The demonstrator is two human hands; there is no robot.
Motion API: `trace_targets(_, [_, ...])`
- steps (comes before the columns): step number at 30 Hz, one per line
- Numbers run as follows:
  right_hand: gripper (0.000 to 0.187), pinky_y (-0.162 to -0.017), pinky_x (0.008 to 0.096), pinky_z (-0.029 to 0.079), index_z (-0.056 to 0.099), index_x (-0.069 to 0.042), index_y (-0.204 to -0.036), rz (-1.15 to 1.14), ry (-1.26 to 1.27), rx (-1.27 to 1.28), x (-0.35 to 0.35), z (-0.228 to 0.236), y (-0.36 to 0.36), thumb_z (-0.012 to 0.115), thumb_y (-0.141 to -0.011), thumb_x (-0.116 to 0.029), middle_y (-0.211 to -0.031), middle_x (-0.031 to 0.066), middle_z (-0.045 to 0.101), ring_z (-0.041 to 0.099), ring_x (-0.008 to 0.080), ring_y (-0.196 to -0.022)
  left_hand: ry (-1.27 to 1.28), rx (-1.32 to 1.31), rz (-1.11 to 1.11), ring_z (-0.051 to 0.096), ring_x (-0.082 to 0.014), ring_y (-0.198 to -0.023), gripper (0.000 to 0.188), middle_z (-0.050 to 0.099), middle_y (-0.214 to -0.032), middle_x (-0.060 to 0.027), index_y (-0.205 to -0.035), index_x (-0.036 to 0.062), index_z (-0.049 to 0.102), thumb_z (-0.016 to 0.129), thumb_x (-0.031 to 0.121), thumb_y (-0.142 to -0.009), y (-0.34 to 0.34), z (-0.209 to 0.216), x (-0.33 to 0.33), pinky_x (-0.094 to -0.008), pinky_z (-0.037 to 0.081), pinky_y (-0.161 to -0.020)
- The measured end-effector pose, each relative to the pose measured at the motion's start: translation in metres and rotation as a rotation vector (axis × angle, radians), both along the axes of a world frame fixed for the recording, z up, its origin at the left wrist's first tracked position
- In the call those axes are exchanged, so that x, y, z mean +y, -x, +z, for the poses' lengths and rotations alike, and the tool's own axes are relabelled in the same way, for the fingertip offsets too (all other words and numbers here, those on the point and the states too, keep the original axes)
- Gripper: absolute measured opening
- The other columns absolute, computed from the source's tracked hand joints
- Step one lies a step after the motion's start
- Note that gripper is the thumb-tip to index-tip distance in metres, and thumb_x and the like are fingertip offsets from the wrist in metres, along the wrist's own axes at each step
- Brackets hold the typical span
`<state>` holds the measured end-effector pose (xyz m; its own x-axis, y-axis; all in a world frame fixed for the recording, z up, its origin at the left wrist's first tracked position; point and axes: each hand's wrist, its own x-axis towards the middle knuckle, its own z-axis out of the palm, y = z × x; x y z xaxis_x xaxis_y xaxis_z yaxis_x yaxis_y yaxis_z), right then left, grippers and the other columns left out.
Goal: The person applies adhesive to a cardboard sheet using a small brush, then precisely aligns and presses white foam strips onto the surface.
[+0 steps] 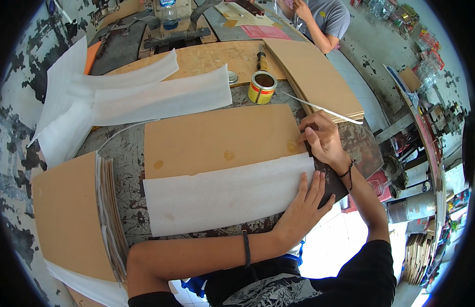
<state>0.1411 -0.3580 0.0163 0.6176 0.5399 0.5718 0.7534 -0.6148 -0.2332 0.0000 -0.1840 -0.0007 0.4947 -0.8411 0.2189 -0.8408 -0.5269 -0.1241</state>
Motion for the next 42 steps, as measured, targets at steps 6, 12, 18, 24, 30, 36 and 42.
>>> trace_targets(6, [0.036,-0.078,0.0383,0.056,0.076,-0.006,-0.072,-0.045,0.046,-0.036,0.005,-0.001,0.002,0.057,-0.101,-0.016,-0.100,0.0063,0.072,0.066,0.0255,-0.090,0.012,0.025,-0.008,0.032,-0.0471,-0.151,0.064,0.038,-0.159,-0.0324,-0.159,0.0173,0.041,0.053,0.038,-0.101,0.001,-0.003,0.001,-0.0635,0.028,-0.121])
trace_targets(12, [0.032,-0.081,0.0384,0.058,0.077,-0.007,-0.075,-0.048,0.115,-0.088,0.009,-0.001,0.004,0.059,-0.100,-0.016,-0.108,0.0057,0.076,0.069,0.0266,-0.094,0.017,-0.023,0.013,0.032,-0.0472,-0.151,0.063,0.038,-0.158,-0.0335,-0.159,0.0174,0.042,0.052,0.039,-0.101,0.001,-0.006,-0.001,-0.0646,0.028,-0.121])
trace_targets(18, [0.030,-0.087,0.0386,0.059,0.081,-0.009,-0.079,-0.030,0.148,-0.170,0.008,0.002,0.002,0.063,-0.100,-0.022,-0.110,0.0010,0.079,0.069,0.0242,-0.103,0.023,0.064,-0.050,0.033,-0.0489,-0.150,0.066,0.039,-0.157,-0.0348,-0.159,0.0146,0.042,0.057,0.036,-0.098,-0.001,0.003,0.001,-0.0658,0.028,-0.119])
trace_targets(24, [0.042,-0.108,0.0444,0.045,0.081,-0.007,-0.081,0.125,0.289,-0.102,0.007,0.021,-0.019,0.059,-0.104,-0.035,-0.122,0.0010,0.075,0.062,0.0262,-0.120,0.075,0.048,-0.032,0.034,-0.0488,-0.149,0.064,0.038,-0.157,-0.0356,-0.159,0.0139,0.040,0.053,0.036,-0.100,-0.002,-0.010,-0.005,-0.0643,0.029,-0.119])
trace_targets(30, [0.044,-0.112,0.0460,0.040,0.081,-0.006,-0.106,0.232,0.255,0.120,0.011,0.036,-0.033,0.052,-0.107,-0.039,-0.134,0.0060,0.070,0.057,0.0284,-0.127,0.081,0.032,-0.054,0.034,-0.0482,-0.149,0.062,0.038,-0.158,-0.0343,-0.159,0.0142,0.042,0.050,0.036,-0.101,-0.002,-0.006,-0.004,-0.0642,0.029,-0.119])
trace_targets(36, [0.056,-0.114,0.0492,0.033,0.075,-0.010,-0.127,0.171,0.300,0.196,0.009,0.019,-0.035,0.038,-0.110,-0.049,-0.136,0.0074,0.069,0.055,0.0302,-0.129,0.027,0.033,0.006,0.032,-0.0485,-0.151,0.061,0.037,-0.159,-0.0332,-0.159,0.0158,0.041,0.048,0.034,-0.101,0.000,-0.005,0.000,-0.0648,0.028,-0.120])
trace_targets(42, [0.053,-0.116,0.0484,0.033,0.084,-0.016,-0.107,0.190,0.248,0.036,0.007,0.012,-0.034,0.040,-0.110,-0.046,-0.138,0.0015,0.069,0.054,0.0274,-0.128,0.000,0.050,-0.025,0.033,-0.0488,-0.150,0.059,0.038,-0.158,-0.0339,-0.158,0.0165,0.042,0.049,0.032,-0.102,-0.001,-0.001,-0.001,-0.0650,0.029,-0.120])
